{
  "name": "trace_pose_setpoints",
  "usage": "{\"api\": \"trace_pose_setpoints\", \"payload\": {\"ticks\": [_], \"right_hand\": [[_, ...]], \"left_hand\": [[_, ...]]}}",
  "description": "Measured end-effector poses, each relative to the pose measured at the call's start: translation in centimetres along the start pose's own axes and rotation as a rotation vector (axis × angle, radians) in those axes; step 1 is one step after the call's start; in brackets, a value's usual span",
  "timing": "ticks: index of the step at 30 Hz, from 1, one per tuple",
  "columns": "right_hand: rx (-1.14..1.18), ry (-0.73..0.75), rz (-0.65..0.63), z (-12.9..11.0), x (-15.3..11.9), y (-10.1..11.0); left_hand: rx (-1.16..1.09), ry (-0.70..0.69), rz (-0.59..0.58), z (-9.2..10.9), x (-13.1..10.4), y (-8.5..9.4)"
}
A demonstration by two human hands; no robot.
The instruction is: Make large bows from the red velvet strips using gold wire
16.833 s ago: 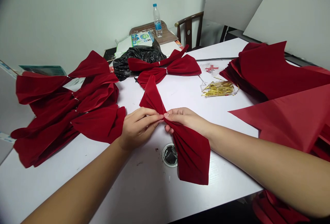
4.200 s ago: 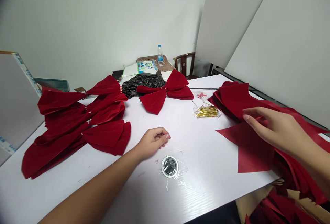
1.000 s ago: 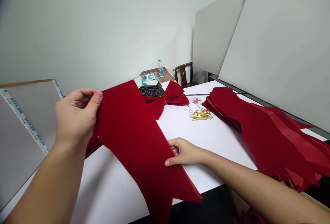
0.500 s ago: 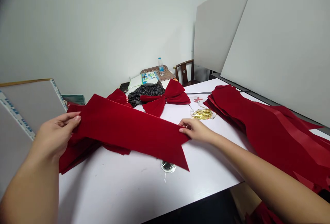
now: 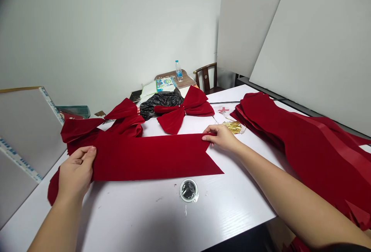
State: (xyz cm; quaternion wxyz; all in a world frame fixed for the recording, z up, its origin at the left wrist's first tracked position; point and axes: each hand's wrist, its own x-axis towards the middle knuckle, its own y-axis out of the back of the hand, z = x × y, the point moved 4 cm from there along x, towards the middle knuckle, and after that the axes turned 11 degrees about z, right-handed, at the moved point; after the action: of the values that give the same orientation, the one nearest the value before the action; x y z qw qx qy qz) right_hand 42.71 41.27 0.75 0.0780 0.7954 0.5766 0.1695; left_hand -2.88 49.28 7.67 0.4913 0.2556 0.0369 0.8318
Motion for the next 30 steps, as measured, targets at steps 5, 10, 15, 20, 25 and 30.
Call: {"api": "trace_pose_setpoints", "payload": {"ticks": [5,10,15,20,25,30], "right_hand": [[0.165,-0.148,0.048,1.3,0.1,0.3],[0.314,-0.24,0.148,1.3,0.1,0.4],[0.323,-0.277,0.166,1.1,-0.4,0.1],[0.335,-0.292,0.158,0.9,-0.6,0.1],[0.382,-0.305,0.154,1.1,-0.7,0.0],[0.407,-0.334,0.149,1.2,-0.8,0.0]], "left_hand": [[-0.039,0.119,0.01,-2.1,1.0,0.7],[-0.116,0.222,0.075,-3.2,1.5,0.4],[-0.168,0.279,0.173,-3.1,0.9,0.2],[-0.151,0.197,0.248,-3.1,1.0,0.5],[-0.184,0.209,0.252,-3.2,1.2,0.5],[-0.21,0.218,0.228,-3.0,1.2,0.5]]}}
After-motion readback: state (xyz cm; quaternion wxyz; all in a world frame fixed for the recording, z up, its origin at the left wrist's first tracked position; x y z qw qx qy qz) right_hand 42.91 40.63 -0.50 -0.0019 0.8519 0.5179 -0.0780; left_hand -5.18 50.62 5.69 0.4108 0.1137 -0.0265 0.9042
